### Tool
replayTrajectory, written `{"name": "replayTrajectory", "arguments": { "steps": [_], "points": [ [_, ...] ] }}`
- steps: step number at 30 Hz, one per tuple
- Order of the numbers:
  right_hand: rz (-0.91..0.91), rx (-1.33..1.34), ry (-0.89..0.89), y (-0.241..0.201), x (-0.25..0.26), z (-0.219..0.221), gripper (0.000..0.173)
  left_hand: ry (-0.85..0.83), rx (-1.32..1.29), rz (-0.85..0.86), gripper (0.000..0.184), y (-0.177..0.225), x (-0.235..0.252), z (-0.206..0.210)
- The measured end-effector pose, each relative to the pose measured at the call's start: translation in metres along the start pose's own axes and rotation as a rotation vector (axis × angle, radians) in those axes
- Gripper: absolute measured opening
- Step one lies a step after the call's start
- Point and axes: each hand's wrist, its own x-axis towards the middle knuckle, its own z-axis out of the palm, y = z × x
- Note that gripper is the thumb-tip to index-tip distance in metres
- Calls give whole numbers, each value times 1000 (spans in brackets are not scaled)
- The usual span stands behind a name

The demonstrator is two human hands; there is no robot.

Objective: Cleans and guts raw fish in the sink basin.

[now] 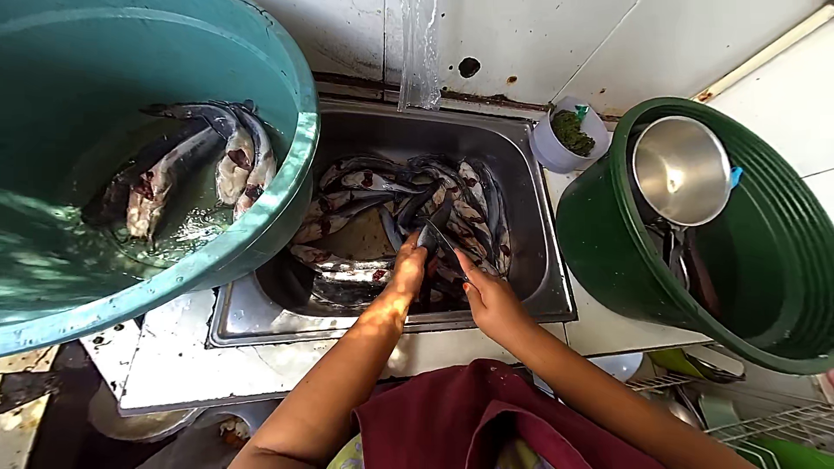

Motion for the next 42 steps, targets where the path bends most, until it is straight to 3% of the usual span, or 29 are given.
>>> {"name": "replayTrajectory", "arguments": {
  "steps": [5,8,13,16,21,26,29,31,33,35,38,40,42],
  "points": [
    [31,-27,48,-17,42,-3,57,-76,283,15,40,6,-7,5],
    [65,-38,42,-25,63,-2,58,-64,230,29,38,5,-5,3],
    [104,181,-21,3,9,5,58,63,-21,-24,42,-4,5,0],
    [155,399,96,39,-19,8,57,110,-134,-46,37,2,3,-1],
    [332,581,174,89,-21,-3,58,106,-76,-10,27,81,-17,31],
    [386,843,95,98,-18,-12,56,102,-223,155,36,226,-33,56],
    [376,893,69,104,-15,-16,56,279,-162,384,27,307,-43,41],
    [359,928,66,107,-18,-16,55,411,-88,483,14,338,-42,2],
    [339,947,55,108,-19,-16,55,538,-29,446,10,354,-41,-44],
    [329,961,49,110,-19,-16,56,753,126,329,19,351,-52,-70],
    [319,986,41,111,-18,-17,56,1011,293,232,39,334,-76,-58],
    [324,989,31,110,-17,-17,55,1032,406,236,48,329,-77,-54],
    [330,977,26,109,-18,-18,55,955,687,322,36,320,-67,-36]
  ]
}}
